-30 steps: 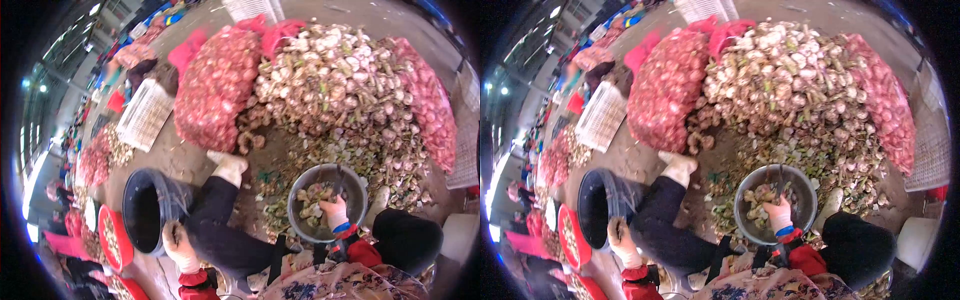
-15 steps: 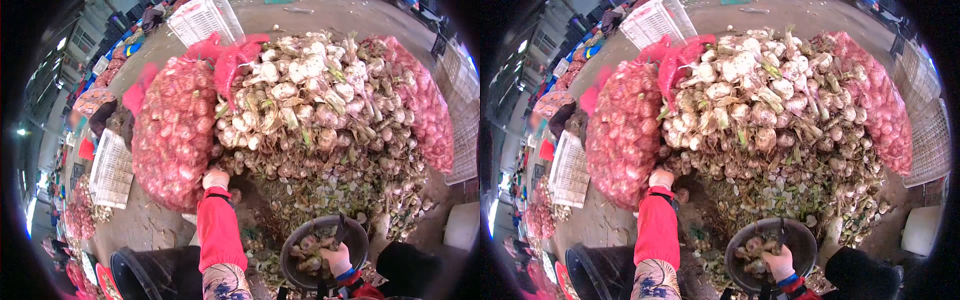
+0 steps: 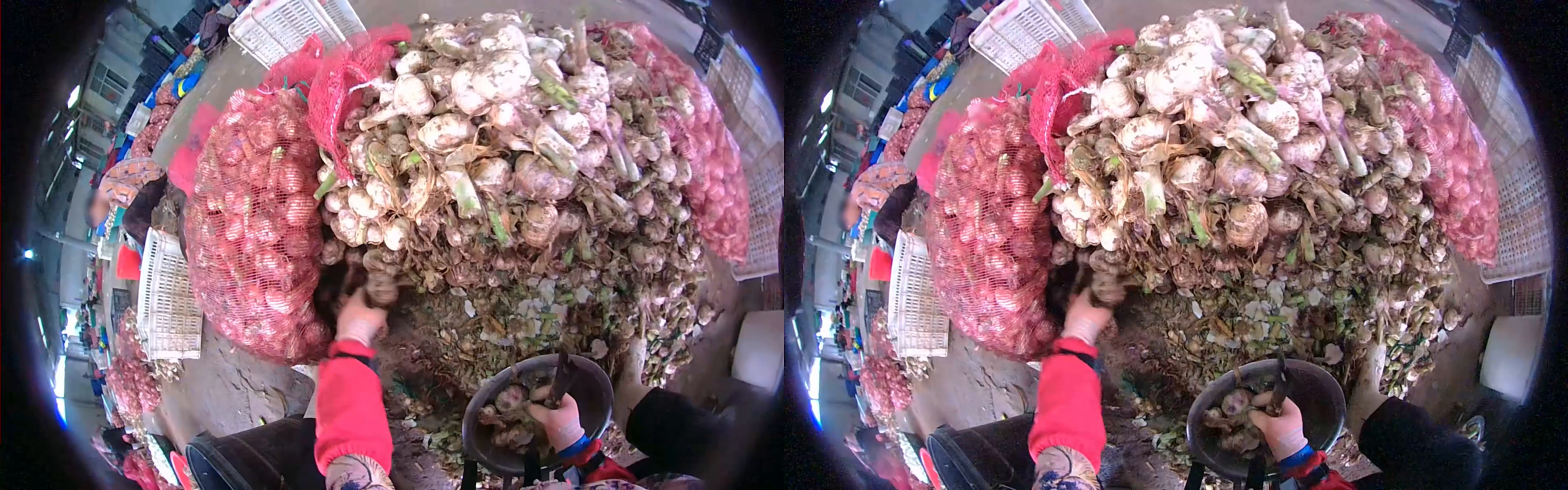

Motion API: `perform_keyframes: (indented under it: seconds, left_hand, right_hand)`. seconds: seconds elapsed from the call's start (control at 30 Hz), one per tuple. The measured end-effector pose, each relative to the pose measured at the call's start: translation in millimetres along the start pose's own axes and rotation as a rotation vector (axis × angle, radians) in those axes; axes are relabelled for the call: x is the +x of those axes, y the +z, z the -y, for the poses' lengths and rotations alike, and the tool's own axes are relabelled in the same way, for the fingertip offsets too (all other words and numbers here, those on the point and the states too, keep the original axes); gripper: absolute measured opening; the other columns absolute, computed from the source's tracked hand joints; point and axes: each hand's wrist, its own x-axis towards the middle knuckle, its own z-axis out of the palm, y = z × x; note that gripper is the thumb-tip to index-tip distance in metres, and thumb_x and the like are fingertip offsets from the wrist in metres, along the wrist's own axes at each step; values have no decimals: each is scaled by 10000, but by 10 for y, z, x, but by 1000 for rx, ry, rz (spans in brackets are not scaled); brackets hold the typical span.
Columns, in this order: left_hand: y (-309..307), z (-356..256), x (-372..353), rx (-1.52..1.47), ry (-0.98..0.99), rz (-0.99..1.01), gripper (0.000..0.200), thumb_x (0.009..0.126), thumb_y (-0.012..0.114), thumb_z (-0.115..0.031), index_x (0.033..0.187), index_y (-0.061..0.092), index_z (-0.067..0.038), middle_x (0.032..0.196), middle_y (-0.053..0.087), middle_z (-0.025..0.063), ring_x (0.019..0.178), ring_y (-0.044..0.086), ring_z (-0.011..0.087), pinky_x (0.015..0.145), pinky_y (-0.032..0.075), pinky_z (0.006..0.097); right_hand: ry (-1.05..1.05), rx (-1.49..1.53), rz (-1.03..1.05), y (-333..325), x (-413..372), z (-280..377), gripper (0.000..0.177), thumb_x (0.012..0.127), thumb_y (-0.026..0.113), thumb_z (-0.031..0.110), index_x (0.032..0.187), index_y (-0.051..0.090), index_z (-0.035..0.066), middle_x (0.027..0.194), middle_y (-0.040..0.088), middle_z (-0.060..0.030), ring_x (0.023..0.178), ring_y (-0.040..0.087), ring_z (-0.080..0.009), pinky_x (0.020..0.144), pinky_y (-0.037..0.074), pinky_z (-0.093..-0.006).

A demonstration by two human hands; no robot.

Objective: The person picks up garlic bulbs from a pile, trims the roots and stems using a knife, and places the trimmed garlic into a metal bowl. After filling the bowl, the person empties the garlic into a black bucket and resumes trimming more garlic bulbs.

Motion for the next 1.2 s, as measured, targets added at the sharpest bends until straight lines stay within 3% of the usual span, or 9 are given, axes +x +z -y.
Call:
perform_keyframes:
  seconds: [0.07,0.33,0.5,0.6,0.73,0.8,0.83,0.97,1.2]
  left_hand:
    - [433,98,-330,193,78,-312,599,636,650,-246,1213,551,-121,1213,457,316,1084,495,463,933,433,452]
    - [1048,-463,-1243,323,209,-187,526,644,684,-190,1158,578,-157,1181,492,222,1016,531,441,908,436,469]
    - [1358,-289,-1012,-414,-50,-105,648,657,704,-227,1260,515,-84,1160,570,241,1076,536,386,916,437,400]
    - [1664,-316,-1237,-720,208,-178,726,657,723,-297,1305,484,-72,1170,576,243,1108,547,347,936,426,372]
    - [1221,-328,-1491,-569,18,-18,674,718,692,-314,1318,482,-90,1171,594,206,1104,564,284,944,420,349]
    - [827,-252,-1538,-643,-89,-220,425,787,625,-194,1178,570,-37,1020,636,161,794,654,217,671,530,320]
    - [834,-25,-1417,-1219,-172,-287,328,808,589,-112,1121,590,-13,956,639,139,641,634,193,553,517,295]
    - [485,569,-1047,-691,-195,-819,301,755,581,-26,1049,615,30,982,667,143,845,632,240,826,469,307]
    - [793,1997,214,262,-50,-217,282,836,510,-212,1026,638,-48,1024,640,214,952,603,382,825,462,410]
  right_hand:
    - [20,51,0,-11,-65,-5,189,706,697,-30,873,633,30,797,631,-10,731,586,-108,688,473,-255]
    - [0,-4,7,-12,-115,110,165,711,691,8,863,635,39,766,619,3,694,566,-89,654,461,-240]
    - [-119,-1,37,-23,-180,134,165,716,679,15,870,627,46,801,626,2,717,570,-86,678,469,-243]
    - [-152,30,79,-73,-234,102,170,717,677,13,876,623,40,810,631,-1,730,573,-85,690,472,-243]
    - [-173,62,109,-107,-424,267,174,721,683,-4,878,622,35,808,623,-4,739,582,-111,685,475,-262]
    - [-127,49,118,-152,-491,342,174,724,680,5,886,622,33,793,624,-6,711,579,-109,658,474,-259]
    - [-96,55,122,-165,-493,348,161,734,676,2,883,623,35,792,626,2,710,571,-90,661,467,-244]
    - [-109,62,125,-221,-420,199,148,743,673,-2,876,622,36,793,621,12,715,561,-72,664,461,-234]
    - [-22,36,74,-161,-266,181,144,741,669,-2,871,617,33,835,631,-7,782,576,-90,733,466,-245]
